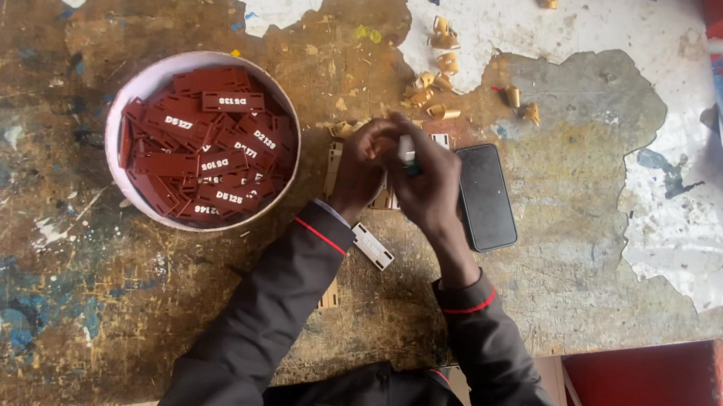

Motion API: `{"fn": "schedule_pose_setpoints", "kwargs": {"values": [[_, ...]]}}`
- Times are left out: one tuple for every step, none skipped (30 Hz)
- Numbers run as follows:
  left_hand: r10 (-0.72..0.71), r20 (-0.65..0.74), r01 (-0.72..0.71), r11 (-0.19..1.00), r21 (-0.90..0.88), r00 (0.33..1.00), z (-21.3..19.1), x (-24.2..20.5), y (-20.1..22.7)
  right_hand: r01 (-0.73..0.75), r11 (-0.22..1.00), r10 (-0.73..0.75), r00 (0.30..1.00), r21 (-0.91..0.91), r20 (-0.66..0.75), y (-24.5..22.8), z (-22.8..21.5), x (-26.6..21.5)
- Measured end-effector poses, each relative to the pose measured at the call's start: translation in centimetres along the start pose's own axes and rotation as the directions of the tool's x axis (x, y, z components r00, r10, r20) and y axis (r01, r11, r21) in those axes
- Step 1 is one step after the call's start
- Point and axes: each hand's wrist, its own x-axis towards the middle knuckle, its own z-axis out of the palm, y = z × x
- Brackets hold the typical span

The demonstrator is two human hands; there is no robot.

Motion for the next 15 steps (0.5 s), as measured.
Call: {"fn": "schedule_pose_setpoints", "kwargs": {"values": [[0.037, -0.041, -0.033, 0.994, 0.104, 0.998, 1.0, -0.1, 2.4, -0.033, 0.998, 0.038, 0.992, 0.049, -0.117, 0.9, -0.6, -0.5], [0.078, -0.077, -0.061, 0.976, 0.207, 0.994, 1.9, -0.1, 4.8, -0.059, 0.993, 0.081, 0.969, 0.101, -0.232, 1.7, -1.2, -1.1], [0.076, -0.076, -0.058, 0.976, 0.208, 0.994, 2.2, 0.0, 6.0, -0.061, 0.993, 0.084, 0.969, 0.101, -0.233, 2.7, -1.6, -1.9], [0.128, -0.118, -0.104, 0.976, 0.192, 0.985, 2.4, 0.1, 7.1, -0.046, 0.997, 0.065, 0.938, 0.064, -0.341, 3.7, -2.0, -2.7], [0.174, -0.160, -0.145, 0.973, 0.177, 0.972, 2.7, 0.0, 8.2, -0.038, 0.999, 0.045, 0.895, 0.024, -0.444, 4.5, -2.4, -3.7], [0.168, -0.159, -0.139, 0.974, 0.177, 0.973, 2.6, -0.1, 8.9, -0.045, 0.999, 0.051, 0.894, 0.024, -0.445, 5.0, -2.3, -3.9], [0.180, -0.155, -0.140, 0.962, 0.235, 0.971, 2.6, 0.1, 9.5, -0.034, 0.999, 0.034, 0.862, 0.010, -0.505, 5.5, -2.4, -4.0], [0.192, -0.150, -0.142, 0.946, 0.292, 0.970, 2.6, 0.3, 10.2, -0.023, 1.000, 0.016, 0.827, -0.006, -0.563, 6.0, -2.4, -4.1], [0.193, -0.144, -0.144, 0.945, 0.293, 0.971, 1.7, 0.3, 9.5, -0.022, 1.000, 0.014, 0.823, -0.007, -0.568, 6.6, -2.3, -4.2], [0.152, -0.046, -0.114, 0.882, 0.458, 0.987, 0.9, 0.4, 8.9, -0.031, 0.999, 0.016, 0.837, -0.019, -0.547, 7.1, -2.1, -4.4], [0.090, 0.042, -0.097, 0.788, 0.608, 0.995, 0.0, 0.3, 8.3, -0.045, 0.998, 0.022, 0.851, -0.032, -0.525, 7.5, -2.0, -4.7], [0.086, 0.048, -0.097, 0.788, 0.608, 0.995, -0.3, 0.3, 8.3, -0.049, 0.998, 0.024, 0.848, -0.034, -0.530, 7.1, -1.9, -4.6], [0.107, 0.124, -0.164, 0.697, 0.698, 0.986, -0.5, 0.3, 8.2, -0.086, 0.995, 0.053, 0.856, -0.041, -0.514, 6.8, -1.8, -4.4], [0.119, 0.202, -0.233, 0.594, 0.770, 0.972, -0.8, 0.3, 8.2, -0.123, 0.991, 0.083, 0.864, -0.049, -0.497, 6.5, -1.7, -4.3], [0.117, 0.202, -0.232, 0.594, 0.771, 0.972, -1.1, 0.4, 8.4, -0.124, 0.991, 0.084, 0.863, -0.048, -0.498, 6.4, -1.8, -4.2]]}}
